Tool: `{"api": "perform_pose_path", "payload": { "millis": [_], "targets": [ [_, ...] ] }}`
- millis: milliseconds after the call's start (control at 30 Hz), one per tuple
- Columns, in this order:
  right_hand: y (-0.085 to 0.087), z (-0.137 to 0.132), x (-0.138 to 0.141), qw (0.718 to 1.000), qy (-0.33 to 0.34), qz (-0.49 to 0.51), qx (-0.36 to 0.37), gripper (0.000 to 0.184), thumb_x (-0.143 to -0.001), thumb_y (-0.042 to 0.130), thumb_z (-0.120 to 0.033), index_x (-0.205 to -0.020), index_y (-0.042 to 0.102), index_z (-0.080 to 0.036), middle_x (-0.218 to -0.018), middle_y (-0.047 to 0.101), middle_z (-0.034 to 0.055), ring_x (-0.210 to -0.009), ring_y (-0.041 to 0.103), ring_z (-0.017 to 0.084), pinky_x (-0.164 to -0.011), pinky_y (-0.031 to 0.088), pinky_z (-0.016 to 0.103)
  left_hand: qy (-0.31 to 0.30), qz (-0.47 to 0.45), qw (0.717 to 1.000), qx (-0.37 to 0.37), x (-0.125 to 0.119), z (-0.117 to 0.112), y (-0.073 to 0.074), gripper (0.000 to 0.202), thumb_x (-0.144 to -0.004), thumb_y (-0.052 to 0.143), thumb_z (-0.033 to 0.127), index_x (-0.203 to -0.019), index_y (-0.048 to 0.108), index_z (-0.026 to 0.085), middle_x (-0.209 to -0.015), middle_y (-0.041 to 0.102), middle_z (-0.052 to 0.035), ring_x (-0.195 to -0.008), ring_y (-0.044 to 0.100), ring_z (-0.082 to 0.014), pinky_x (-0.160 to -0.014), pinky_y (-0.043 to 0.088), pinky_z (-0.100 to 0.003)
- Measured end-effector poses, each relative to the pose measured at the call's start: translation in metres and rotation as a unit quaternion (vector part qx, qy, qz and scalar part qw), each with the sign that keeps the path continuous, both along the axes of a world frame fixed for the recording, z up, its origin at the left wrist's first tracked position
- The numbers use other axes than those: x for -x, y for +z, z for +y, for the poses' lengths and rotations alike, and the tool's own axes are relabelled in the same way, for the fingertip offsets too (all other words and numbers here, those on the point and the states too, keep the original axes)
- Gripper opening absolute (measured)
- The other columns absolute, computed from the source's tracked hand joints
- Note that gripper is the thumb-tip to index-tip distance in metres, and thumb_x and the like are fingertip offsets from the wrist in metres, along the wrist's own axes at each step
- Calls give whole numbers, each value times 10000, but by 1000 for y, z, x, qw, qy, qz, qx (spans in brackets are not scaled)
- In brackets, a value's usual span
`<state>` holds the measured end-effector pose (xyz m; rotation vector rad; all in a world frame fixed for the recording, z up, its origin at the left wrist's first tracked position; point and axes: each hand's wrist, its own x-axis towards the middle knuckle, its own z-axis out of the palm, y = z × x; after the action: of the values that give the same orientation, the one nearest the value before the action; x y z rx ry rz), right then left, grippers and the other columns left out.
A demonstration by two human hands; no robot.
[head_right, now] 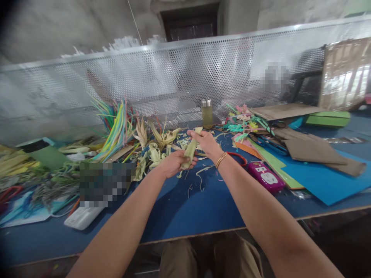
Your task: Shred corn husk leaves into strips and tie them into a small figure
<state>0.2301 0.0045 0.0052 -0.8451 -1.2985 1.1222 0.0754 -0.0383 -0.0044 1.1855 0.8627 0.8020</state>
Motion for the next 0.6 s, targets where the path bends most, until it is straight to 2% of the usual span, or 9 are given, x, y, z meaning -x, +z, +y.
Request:
{"api": "perform_pose_path", "payload": {
  "millis": [100,200,367,600],
  "targets": [
    [5,7,-13,999,6,39,-8,229,-775,676,-355,-907,730,-177,-961,712,81,-859,650,176,-765,528,305,-29,1,999,17,5,-1,3,244,-753,584,54,-985,642,105,-835,699,-112,-691,640,-137,-727,522,-281],
    [7,10,-25,997,2,77,5,204,-785,671,-327,-898,722,-165,-1043,701,89,-880,663,180,-808,534,323,-48,17,998,34,10,2,4,249,-751,603,51,-990,648,103,-831,691,-105,-690,638,-133,-727,523,-281],
    [9,12,-36,994,-39,103,17,166,-828,622,-272,-908,704,-153,-1083,692,99,-838,683,172,-763,558,314,-77,34,995,59,14,5,3,270,-745,609,47,-1005,650,106,-823,675,-96,-696,640,-133,-720,534,-281],
    [10,11,-36,992,-79,96,13,159,-801,649,-240,-912,689,-134,-936,716,86,-724,676,153,-671,575,289,-90,57,993,59,18,2,12,254,-766,599,71,-1007,649,136,-797,647,-72,-663,615,-114,-680,539,-270]
  ]
}}
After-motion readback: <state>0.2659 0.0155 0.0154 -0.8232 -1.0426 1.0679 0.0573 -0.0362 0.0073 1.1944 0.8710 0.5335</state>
